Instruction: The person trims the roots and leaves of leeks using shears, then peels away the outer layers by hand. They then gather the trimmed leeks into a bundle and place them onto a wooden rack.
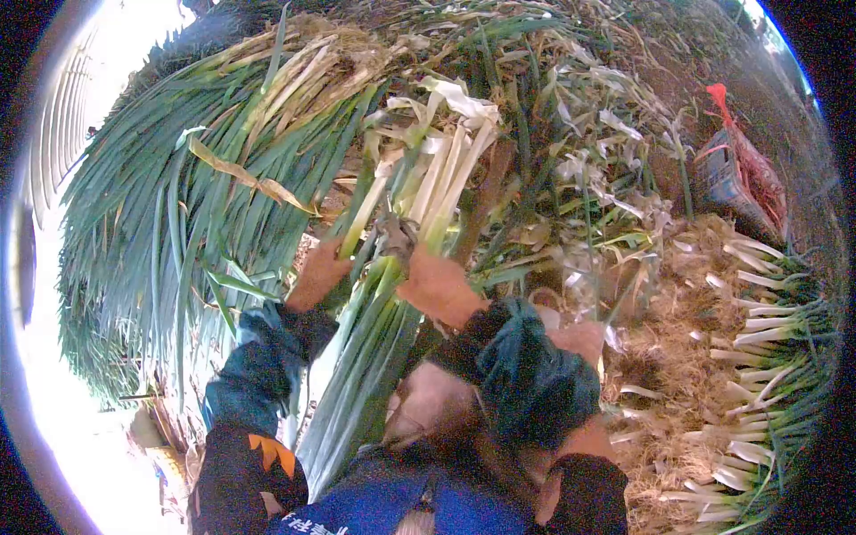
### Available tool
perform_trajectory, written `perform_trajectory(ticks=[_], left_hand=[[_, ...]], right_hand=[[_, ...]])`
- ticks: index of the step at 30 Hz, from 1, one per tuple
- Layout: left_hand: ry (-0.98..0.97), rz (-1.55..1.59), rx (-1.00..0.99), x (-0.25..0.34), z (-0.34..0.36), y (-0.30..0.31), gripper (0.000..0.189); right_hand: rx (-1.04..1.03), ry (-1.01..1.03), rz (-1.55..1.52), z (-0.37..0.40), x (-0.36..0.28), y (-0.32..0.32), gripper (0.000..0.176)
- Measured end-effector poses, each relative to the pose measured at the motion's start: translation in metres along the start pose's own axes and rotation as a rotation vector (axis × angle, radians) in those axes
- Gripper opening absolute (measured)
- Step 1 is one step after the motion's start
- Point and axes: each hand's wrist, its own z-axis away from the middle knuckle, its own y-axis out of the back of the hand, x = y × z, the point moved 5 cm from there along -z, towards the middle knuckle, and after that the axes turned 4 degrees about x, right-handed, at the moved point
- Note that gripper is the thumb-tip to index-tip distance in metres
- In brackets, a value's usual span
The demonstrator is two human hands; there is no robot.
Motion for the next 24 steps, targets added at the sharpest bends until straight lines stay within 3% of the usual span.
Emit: perform_trajectory(ticks=[6, 13, 16, 24], left_hand=[[0.077, 0.319, -0.028, 0.042, 0.053, -0.004, 0.037], [-0.041, 0.41, -0.02, 0.053, 0.025, -0.031, 0.035], [0.027, 0.484, -0.097, 0.06, 0.025, -0.033, 0.038], [-0.047, 0.543, -0.102, 0.045, 0.016, -0.054, 0.041]], right_hand=[[0.003, -0.102, 0.094, 0.0, 0.0, 0.009, 0.048], [0.058, -0.146, 0.134, 0.0, 0.016, 0.02, 0.048], [0.11, -0.227, 0.18, -0.006, 0.023, 0.028, 0.047], [0.137, -0.222, 0.194, -0.013, 0.031, 0.032, 0.047]])
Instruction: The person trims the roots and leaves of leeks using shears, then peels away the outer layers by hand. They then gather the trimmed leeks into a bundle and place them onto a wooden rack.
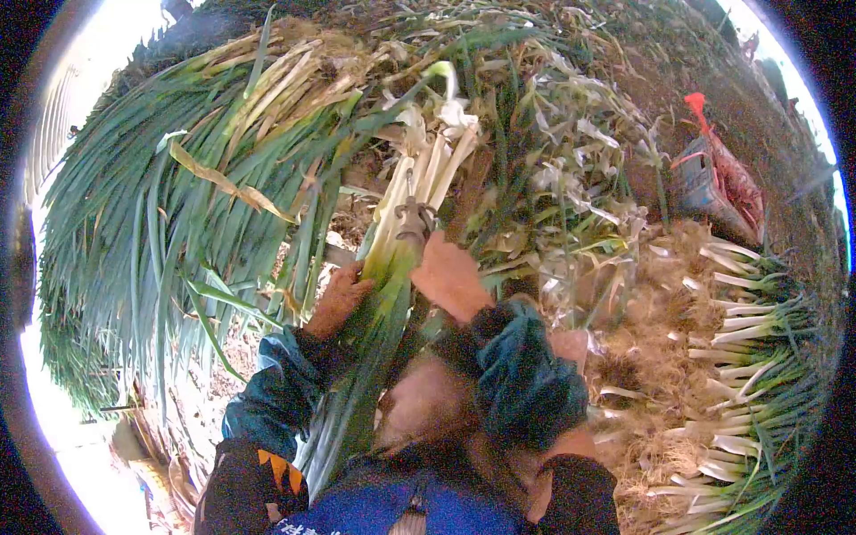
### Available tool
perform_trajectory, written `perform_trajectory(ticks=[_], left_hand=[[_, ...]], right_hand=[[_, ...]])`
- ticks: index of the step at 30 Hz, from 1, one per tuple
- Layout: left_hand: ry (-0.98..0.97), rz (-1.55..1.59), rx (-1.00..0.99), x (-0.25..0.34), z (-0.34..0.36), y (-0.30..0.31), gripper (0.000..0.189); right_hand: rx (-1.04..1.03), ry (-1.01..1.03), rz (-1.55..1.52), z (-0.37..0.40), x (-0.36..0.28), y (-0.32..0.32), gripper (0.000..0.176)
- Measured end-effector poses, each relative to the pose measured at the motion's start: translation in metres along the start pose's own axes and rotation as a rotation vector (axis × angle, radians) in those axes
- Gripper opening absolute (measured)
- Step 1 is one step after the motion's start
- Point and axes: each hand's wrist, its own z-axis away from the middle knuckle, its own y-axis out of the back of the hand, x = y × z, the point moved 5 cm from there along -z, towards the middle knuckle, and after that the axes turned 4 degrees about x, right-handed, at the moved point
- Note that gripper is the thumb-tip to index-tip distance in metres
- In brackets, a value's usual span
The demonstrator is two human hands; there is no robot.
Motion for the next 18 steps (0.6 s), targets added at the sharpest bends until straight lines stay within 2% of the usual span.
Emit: perform_trajectory(ticks=[4, 7, 8, 9, 10, 11, 12, 14, 16, 18], left_hand=[[0.091, -0.009, -0.04, 0.0, 0.002, 0.004, 0.041], [0.196, 0.176, -0.081, -0.005, -0.01, 0.02, 0.041], [0.23, 0.306, -0.088, -0.025, -0.019, 0.019, 0.032], [-0.326, 0.065, -0.084, 0.003, -0.026, 0.031, 0.031], [0.182, 0.277, -0.208, -0.047, -0.038, 0.027, 0.035], [0.21, 0.32, -0.328, -0.034, -0.038, 0.031, 0.042], [0.195, 0.554, -0.432, -0.024, -0.033, 0.029, 0.051], [0.247, 0.466, -0.535, -0.016, -0.019, 0.041, 0.057], [-0.08, 0.277, -0.48, -0.03, -0.008, 0.049, 0.056], [-0.07, 0.341, -0.464, -0.04, -0.003, 0.052, 0.055]], right_hand=[[0.072, 0.002, -0.019, -0.006, -0.005, 0.006, 0.046], [-0.013, 0.082, -0.08, 0.005, -0.019, 0.0, 0.045], [-0.016, 0.054, -0.069, 0.005, -0.016, -0.004, 0.046], [-0.024, 0.025, -0.057, 0.0, -0.011, -0.006, 0.046], [-0.032, 0.0, -0.042, -0.003, -0.006, -0.008, 0.047], [-0.053, 0.008, -0.067, 0.001, -0.007, -0.009, 0.047], [-0.068, 0.02, -0.09, 0.004, -0.01, -0.004, 0.048], [-0.096, 0.045, -0.112, 0.007, -0.012, -0.001, 0.048], [-0.126, 0.063, -0.134, 0.011, -0.014, -0.005, 0.048], [-0.14, 0.083, -0.141, 0.013, -0.018, -0.006, 0.047]])
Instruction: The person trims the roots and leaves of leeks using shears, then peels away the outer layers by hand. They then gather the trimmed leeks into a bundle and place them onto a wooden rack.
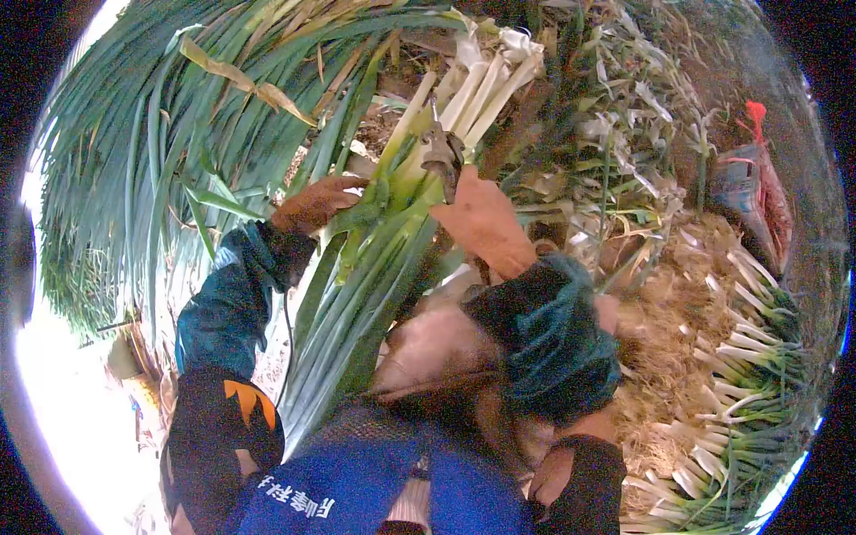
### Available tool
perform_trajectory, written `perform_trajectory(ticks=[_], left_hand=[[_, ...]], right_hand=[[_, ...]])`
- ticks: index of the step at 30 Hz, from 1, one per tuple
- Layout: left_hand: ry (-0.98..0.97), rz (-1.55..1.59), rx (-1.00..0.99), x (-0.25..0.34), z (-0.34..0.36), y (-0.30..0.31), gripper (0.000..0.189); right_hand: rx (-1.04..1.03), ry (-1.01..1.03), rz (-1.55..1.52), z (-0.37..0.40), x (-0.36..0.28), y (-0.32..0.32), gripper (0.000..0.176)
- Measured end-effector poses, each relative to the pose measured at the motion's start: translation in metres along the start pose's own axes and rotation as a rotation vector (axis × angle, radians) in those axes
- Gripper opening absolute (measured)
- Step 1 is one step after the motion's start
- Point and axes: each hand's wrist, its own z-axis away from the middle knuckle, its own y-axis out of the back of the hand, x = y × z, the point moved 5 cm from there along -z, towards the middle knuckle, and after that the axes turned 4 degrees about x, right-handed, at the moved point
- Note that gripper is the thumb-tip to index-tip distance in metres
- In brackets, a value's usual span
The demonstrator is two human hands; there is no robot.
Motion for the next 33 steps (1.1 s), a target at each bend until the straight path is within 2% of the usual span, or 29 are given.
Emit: perform_trajectory(ticks=[2, 3, 6, 7, 10, 11, 15, 19, 21, 22, 23, 26, 30, 31, 33], left_hand=[[0.262, 0.413, 0.048, -0.014, 0.008, -0.007, 0.052], [0.307, 0.459, 0.129, -0.017, 0.008, -0.006, 0.046], [0.352, 0.284, 0.227, -0.017, 0.01, 0.012, 0.041], [0.289, 0.104, 0.303, -0.015, 0.009, 0.022, 0.037], [0.255, -0.182, 0.312, 0.007, 0.011, 0.039, 0.032], [0.185, -0.195, 0.394, -0.005, 0.011, 0.048, 0.032], [0.218, -0.31, 0.537, 0.006, 0.013, 0.047, 0.031], [0.264, -0.392, 0.596, -0.019, 0.009, 0.047, 0.027], [0.214, -0.289, 0.59, -0.024, 0.008, 0.05, 0.027], [0.189, -0.239, 0.584, -0.022, 0.009, 0.048, 0.027], [0.266, -0.18, 0.624, 0.017, 0.014, 0.033, 0.026], [0.035, -0.262, 0.568, 0.053, 0.013, 0.015, 0.027], [0.107, -0.287, 0.621, 0.038, -0.024, 0.016, 0.031], [-0.162, -0.4, 0.544, 0.052, -0.032, 0.01, 0.035], [0.002, -0.368, 0.551, 0.056, -0.052, 0.009, 0.036]], right_hand=[[-0.016, 0.031, 0.001, 0.002, -0.002, -0.004, 0.046], [-0.023, 0.051, -0.001, 0.004, -0.003, -0.008, 0.046], [-0.121, 0.012, -0.015, 0.01, -0.007, -0.015, 0.047], [-0.166, -0.018, -0.022, 0.013, -0.01, -0.017, 0.048], [-0.292, 0.029, 0.012, 0.032, -0.032, -0.027, 0.053], [-0.342, 0.076, 0.047, 0.039, -0.035, -0.034, 0.055], [-0.516, 0.066, -0.076, 0.051, -0.044, -0.048, 0.058], [-0.425, 0.117, -0.048, 0.043, -0.038, -0.054, 0.057], [-0.406, 0.12, -0.005, 0.044, -0.047, -0.049, 0.054], [-0.369, 0.096, 0.002, 0.041, -0.044, -0.047, 0.053], [-0.33, 0.073, 0.007, 0.036, -0.039, -0.045, 0.052], [-0.183, 0.066, 0.012, 0.031, -0.04, -0.033, 0.05], [-0.023, 0.144, 0.046, 0.032, -0.038, -0.012, 0.055], [-0.02, 0.117, 0.061, 0.031, -0.034, -0.008, 0.057], [-0.015, 0.063, 0.086, 0.029, -0.027, 0.0, 0.061]])
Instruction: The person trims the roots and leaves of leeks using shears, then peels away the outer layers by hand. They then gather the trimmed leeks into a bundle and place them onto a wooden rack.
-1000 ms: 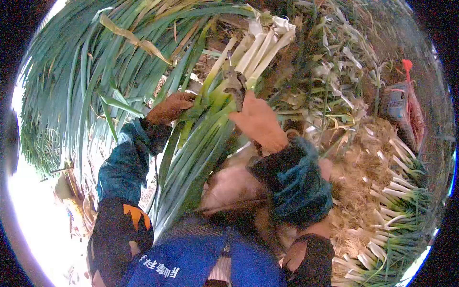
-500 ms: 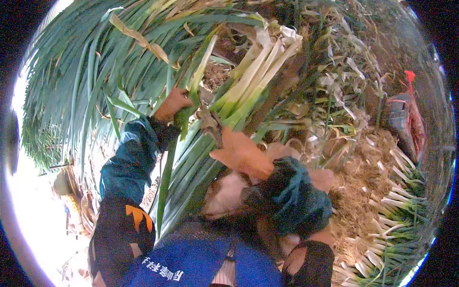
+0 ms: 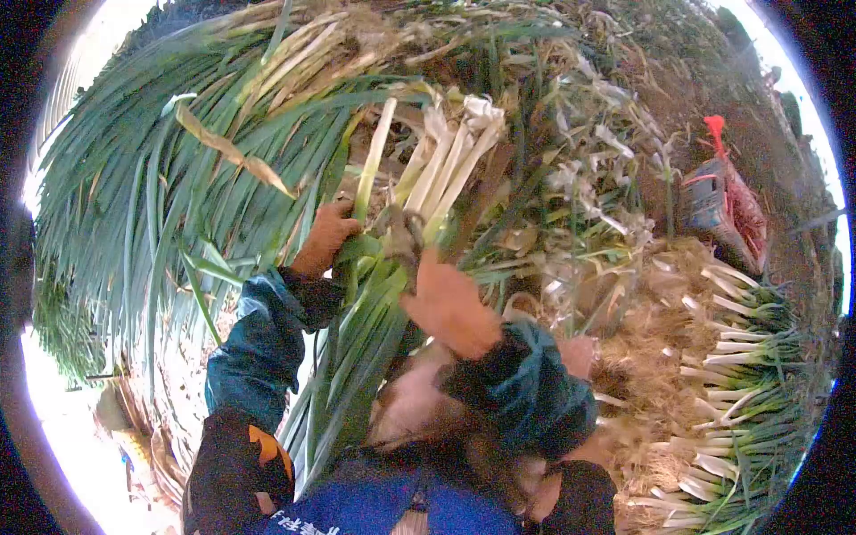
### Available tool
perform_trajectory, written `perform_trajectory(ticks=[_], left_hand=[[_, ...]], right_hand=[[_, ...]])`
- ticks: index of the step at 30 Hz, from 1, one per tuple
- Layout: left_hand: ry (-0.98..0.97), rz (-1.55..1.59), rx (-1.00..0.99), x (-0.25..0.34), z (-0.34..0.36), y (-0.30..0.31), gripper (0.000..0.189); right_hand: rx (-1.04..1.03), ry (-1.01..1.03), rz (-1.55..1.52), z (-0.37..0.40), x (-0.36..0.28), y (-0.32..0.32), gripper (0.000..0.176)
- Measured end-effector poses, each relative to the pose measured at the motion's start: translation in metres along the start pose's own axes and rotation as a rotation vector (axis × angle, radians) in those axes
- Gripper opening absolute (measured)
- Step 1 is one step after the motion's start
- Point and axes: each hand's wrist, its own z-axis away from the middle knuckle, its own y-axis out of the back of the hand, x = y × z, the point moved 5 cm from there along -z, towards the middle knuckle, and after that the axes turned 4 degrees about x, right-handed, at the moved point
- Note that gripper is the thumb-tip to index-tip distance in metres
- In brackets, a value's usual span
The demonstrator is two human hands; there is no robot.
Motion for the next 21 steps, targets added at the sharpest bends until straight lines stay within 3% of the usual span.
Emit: perform_trajectory(ticks=[1, 2, 3, 5, 7, 10, 13, 16, 21], left_hand=[[0.083, -0.006, -0.008, 0.004, -0.007, -0.004, 0.037], [0.005, -0.01, 0.041, 0.0, -0.016, -0.013, 0.039], [0.052, 0.013, 0.021, 0.008, -0.018, -0.016, 0.04], [0.144, 0.055, -0.023, 0.032, -0.017, -0.019, 0.041], [0.028, -0.041, -0.042, -0.008, -0.029, -0.041, 0.041], [-0.065, -0.03, -0.079, 0.0, -0.017, -0.05, 0.044], [-0.008, -0.048, -0.147, 0.025, 0.003, -0.048, 0.049], [0.022, -0.107, -0.118, 0.021, 0.022, -0.054, 0.05], [0.051, -0.105, -0.235, 0.024, 0.04, -0.059, 0.056]], right_hand=[[0.029, 0.045, 0.011, 0.003, -0.001, 0.002, 0.063], [0.055, 0.088, 0.022, 0.009, -0.003, 0.0, 0.065], [0.077, 0.124, 0.029, 0.013, -0.004, 0.0, 0.068], [0.059, 0.008, -0.006, 0.005, 0.003, 0.009, 0.058], [0.099, -0.053, -0.003, -0.001, 0.012, 0.015, 0.053], [0.161, 0.051, 0.002, -0.004, 0.024, 0.013, 0.048], [0.15, -0.121, 0.068, -0.019, 0.037, 0.018, 0.049], [0.185, -0.126, 0.055, -0.028, 0.045, 0.026, 0.048], [0.268, -0.152, 0.103, -0.044, 0.06, 0.033, 0.048]])
